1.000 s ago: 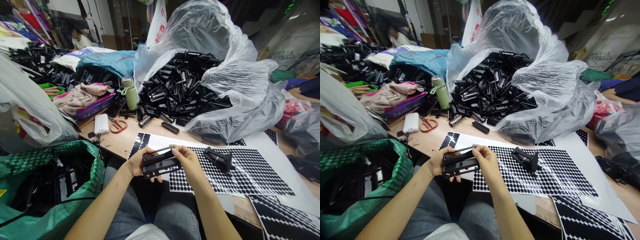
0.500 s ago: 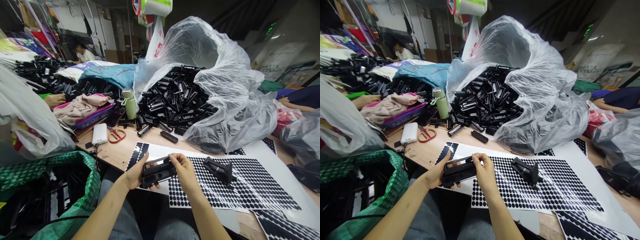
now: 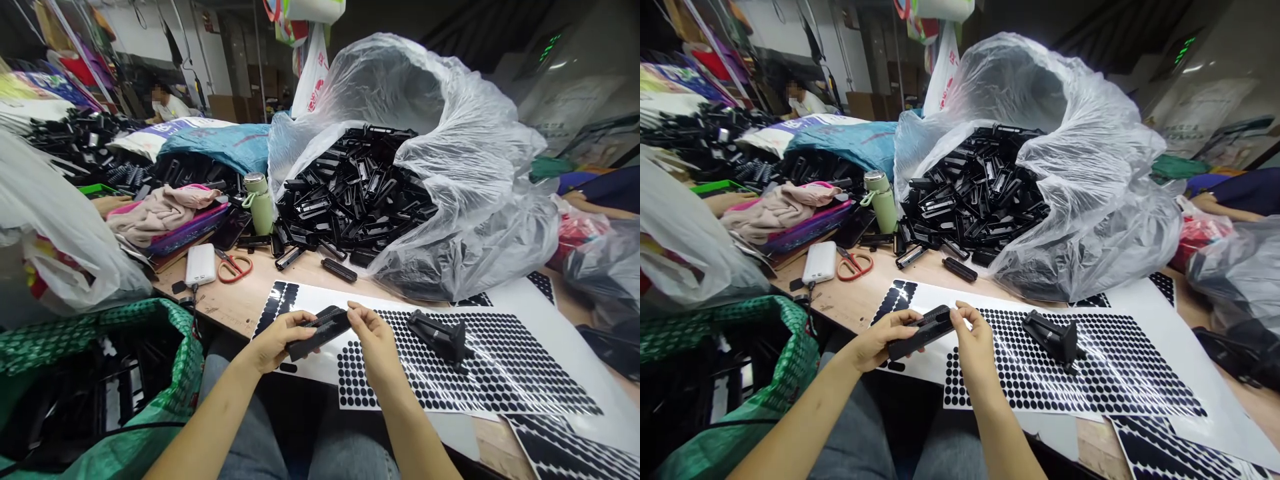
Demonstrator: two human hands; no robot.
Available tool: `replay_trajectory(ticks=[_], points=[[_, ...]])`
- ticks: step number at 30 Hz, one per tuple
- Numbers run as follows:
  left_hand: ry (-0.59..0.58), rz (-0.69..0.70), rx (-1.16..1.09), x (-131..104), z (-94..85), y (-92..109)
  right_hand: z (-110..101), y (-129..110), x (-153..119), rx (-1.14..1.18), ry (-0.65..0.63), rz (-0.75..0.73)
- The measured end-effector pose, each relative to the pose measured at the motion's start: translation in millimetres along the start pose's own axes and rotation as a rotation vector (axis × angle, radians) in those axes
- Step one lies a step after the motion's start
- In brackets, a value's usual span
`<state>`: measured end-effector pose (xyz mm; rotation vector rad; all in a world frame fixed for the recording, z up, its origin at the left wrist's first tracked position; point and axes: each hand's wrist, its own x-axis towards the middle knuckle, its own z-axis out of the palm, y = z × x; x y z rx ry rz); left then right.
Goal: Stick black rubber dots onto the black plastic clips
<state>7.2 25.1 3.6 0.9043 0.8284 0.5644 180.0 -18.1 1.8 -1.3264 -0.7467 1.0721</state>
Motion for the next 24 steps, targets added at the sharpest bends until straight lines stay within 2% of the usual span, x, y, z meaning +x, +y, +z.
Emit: replay_trajectory(ticks=[2, 5, 7, 16, 24], points=[[0.011, -0.015, -0.09, 2.8, -0.8, -0.6, -1.6, -1.4, -4.3, 0.029, 0.024, 0.004], [0.024, -0.029, -0.154, 4.2, -2.8, -1.2, -2.8, -3.6, -11.6, 0.036, -0.034, 0.056], [0.03, -0.039, -0.156, 3.2, -3.7, -1.4, -2.2, -3.5, -15.3, 0.032, -0.059, 0.061], [0.052, -0.052, -0.126, -1.1, -3.0, -1.5, 0.4, 5.3, -21.0, 0.022, -0.023, 0.039], [0.102, -0.072, -0.083, -3.4, 2.4, -1.8, -0.4, 3.8, -29.2, 0.032, -0.015, 0.068]])
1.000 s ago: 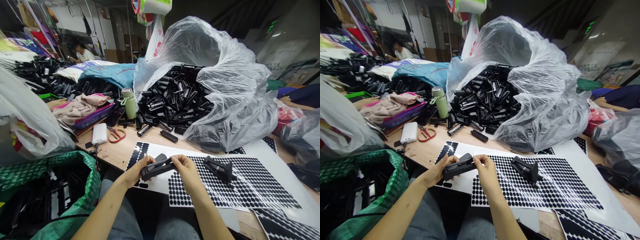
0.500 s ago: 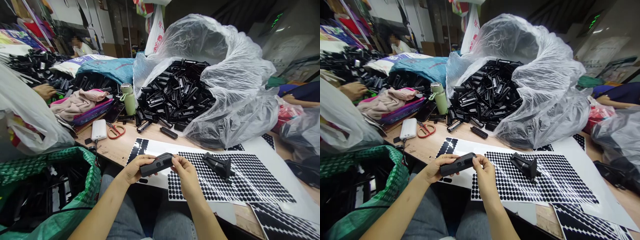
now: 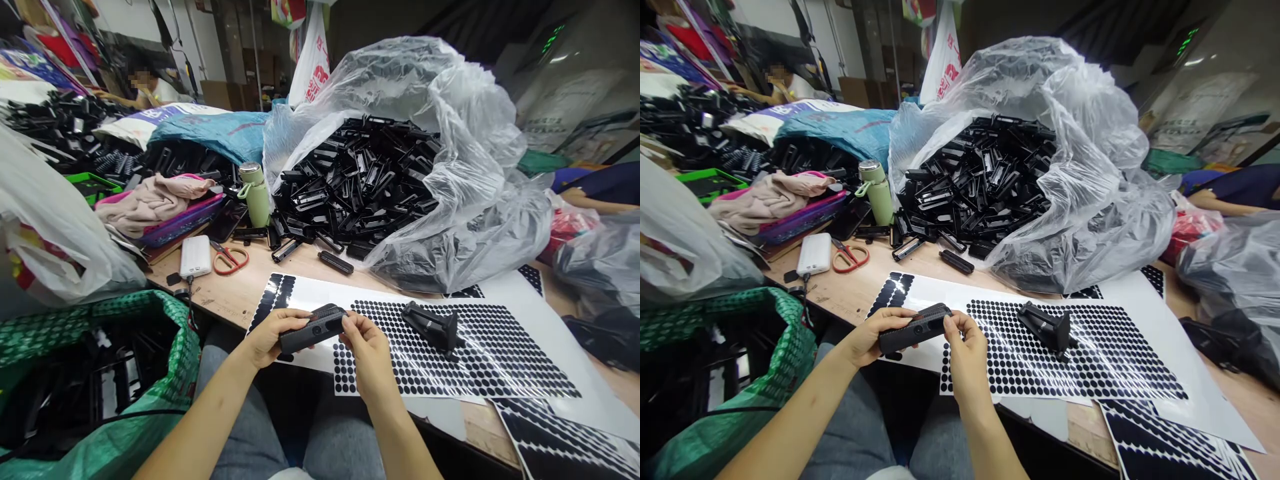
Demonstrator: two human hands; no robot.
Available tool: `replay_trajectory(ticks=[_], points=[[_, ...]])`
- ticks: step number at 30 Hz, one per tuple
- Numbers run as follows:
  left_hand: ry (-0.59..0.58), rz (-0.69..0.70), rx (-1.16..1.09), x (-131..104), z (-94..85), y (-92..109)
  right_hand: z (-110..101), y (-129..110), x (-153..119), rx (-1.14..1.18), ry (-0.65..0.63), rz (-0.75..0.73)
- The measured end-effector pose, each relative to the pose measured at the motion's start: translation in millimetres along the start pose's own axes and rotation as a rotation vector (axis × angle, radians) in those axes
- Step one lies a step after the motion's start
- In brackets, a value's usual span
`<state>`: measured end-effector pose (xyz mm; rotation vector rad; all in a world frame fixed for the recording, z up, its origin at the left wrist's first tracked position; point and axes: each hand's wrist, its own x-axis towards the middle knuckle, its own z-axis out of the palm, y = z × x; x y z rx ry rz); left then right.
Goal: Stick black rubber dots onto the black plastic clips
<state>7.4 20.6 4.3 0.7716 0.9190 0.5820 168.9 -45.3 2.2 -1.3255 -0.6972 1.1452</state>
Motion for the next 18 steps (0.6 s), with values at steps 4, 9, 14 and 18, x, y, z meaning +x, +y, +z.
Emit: replay_trajectory(ticks=[4, 9, 14, 18], points=[[0.006, 0.001, -0.004, -1.1, 1.9, -0.6, -0.4, 2.8, -0.6, -0.01, -0.001, -0.014], [0.002, 0.007, -0.011, 0.3, 1.0, -2.8, -0.1, 8.3, 1.1, -0.001, 0.043, -0.009], [0.009, 0.001, -0.014, 0.8, -0.1, -4.1, -0.6, 9.3, 0.1, -0.035, 0.036, -0.01], [0.021, -0.006, -0.012, -0.2, 0.8, -4.0, -0.5, 12.5, 0.2, -0.072, 0.039, -0.063]])
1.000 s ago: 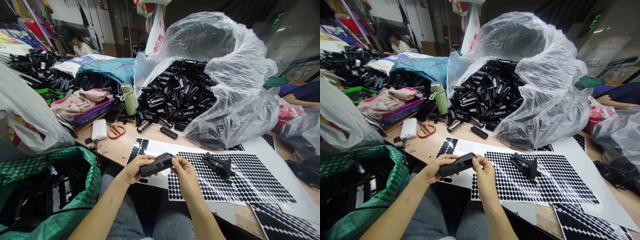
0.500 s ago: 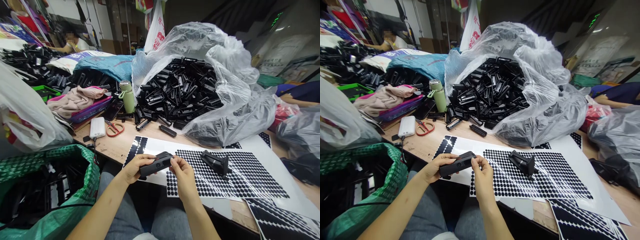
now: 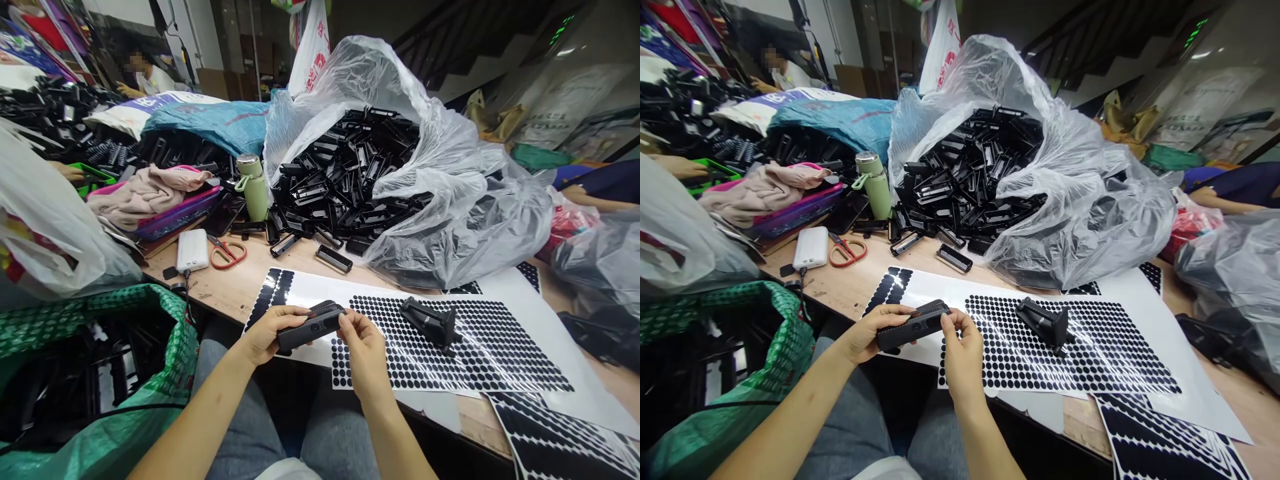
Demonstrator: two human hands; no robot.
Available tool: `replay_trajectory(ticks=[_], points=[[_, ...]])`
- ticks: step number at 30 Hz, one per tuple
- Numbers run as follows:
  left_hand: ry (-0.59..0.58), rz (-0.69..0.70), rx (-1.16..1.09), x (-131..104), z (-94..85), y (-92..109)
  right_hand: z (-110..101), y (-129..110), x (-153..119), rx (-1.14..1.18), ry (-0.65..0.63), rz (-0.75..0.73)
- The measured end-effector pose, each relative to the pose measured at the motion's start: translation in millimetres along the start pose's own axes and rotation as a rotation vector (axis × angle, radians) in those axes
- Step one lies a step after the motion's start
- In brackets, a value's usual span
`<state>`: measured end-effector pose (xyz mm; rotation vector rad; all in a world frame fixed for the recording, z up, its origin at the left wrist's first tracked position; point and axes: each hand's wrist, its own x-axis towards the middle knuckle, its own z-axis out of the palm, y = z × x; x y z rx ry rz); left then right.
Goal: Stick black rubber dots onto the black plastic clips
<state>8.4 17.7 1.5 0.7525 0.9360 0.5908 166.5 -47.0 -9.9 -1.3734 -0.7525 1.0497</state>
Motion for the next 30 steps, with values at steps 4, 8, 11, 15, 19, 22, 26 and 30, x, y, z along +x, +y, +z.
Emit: replay_trajectory(ticks=[4, 8, 11, 15, 19, 22, 26, 30], points=[[-0.007, 0.003, 0.009, -0.3, 0.7, -0.2, 2.4, 3.6, 0.5, -0.002, 0.036, -0.021], [-0.02, 0.018, 0.01, -0.1, 0.3, -1.0, 4.9, 4.0, -1.3, -0.011, 0.047, -0.017], [-0.023, 0.025, 0.005, 0.0, -0.1, -1.8, 6.6, 4.7, -2.8, -0.016, 0.071, -0.017], [-0.023, 0.028, -0.004, -0.5, -0.2, -2.8, 9.4, 7.7, -3.0, -0.023, 0.108, -0.041], [-0.007, 0.029, -0.014, -2.0, -0.7, -3.6, 12.6, 8.0, -3.4, -0.052, 0.147, -0.072], [-0.018, 0.034, -0.015, -2.9, -1.0, -3.8, 14.9, 4.6, -5.8, -0.089, 0.156, -0.085], [-0.058, 0.059, -0.029, -3.3, 0.3, -5.6, 18.4, 2.1, -8.4, -0.139, 0.182, -0.117], [-0.042, 0.062, -0.048, -5.0, -3.2, -6.0, 22.9, 10.0, -1.8, -0.016, 0.203, -0.16]])
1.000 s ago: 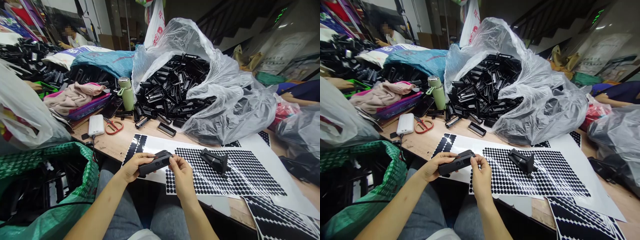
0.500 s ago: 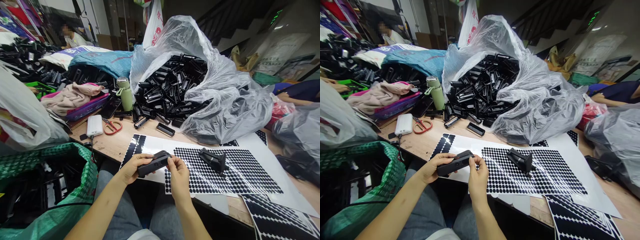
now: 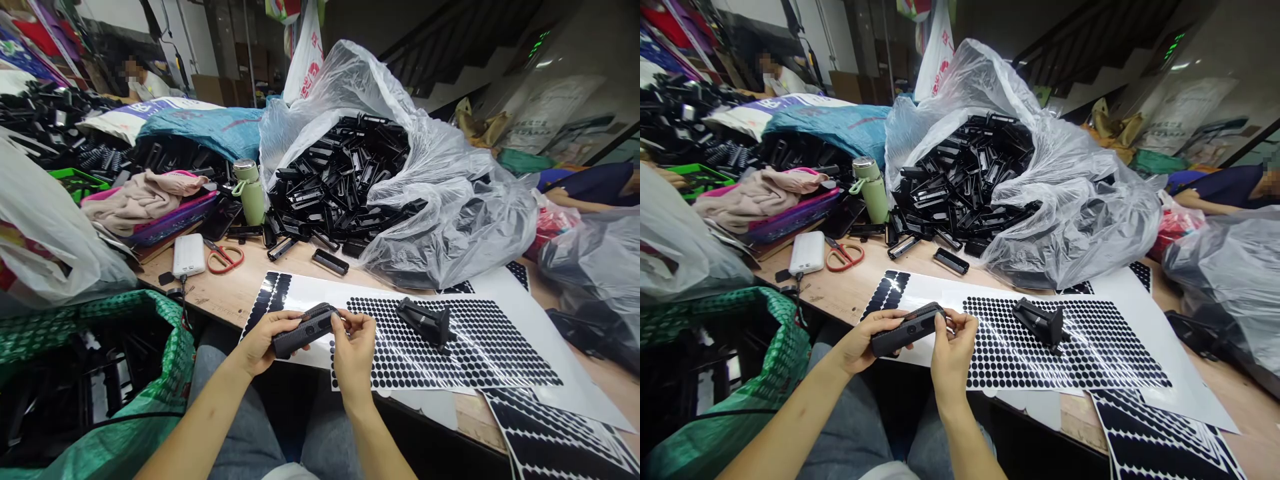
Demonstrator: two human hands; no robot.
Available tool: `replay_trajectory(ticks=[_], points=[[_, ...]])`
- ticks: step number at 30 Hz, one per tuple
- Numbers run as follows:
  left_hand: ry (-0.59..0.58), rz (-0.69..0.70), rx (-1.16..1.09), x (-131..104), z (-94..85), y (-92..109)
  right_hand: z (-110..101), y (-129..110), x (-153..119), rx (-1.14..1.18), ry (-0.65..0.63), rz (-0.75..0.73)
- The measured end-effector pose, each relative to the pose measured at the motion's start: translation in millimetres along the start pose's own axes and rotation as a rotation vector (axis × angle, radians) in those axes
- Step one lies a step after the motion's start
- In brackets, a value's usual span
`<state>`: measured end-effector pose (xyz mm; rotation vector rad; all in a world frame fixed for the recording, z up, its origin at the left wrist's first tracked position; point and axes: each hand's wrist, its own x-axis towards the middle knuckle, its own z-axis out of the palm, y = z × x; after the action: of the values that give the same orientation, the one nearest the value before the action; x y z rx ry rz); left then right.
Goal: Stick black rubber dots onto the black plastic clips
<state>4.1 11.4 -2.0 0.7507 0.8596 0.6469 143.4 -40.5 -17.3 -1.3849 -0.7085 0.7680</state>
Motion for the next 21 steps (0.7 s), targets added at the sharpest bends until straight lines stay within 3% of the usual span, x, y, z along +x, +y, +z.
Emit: replay_trajectory(ticks=[3, 7, 9, 14, 21], points=[[0.103, 0.035, 0.005, -4.9, -14.9, 9.4, 0.5, 9.2, 10.7, 0.016, -0.071, 0.018], [0.293, 0.187, 0.003, -15.7, -43.0, 30.3, -15.9, 12.6, 30.9, -0.448, -0.24, -0.029], [0.313, 0.205, 0.018, -19.5, -50.4, 36.1, -29.1, 11.4, 39.8, -0.676, -0.294, -0.068], [0.245, 0.113, 0.031, -15.9, -40.4, 27.9, -48.0, 14.4, 47.0, -1.002, -0.478, -0.121], [0.129, 0.026, 0.03, -5.9, -23.8, 16.1, -45.4, 29.7, 48.8, -1.114, -0.463, -0.115]])
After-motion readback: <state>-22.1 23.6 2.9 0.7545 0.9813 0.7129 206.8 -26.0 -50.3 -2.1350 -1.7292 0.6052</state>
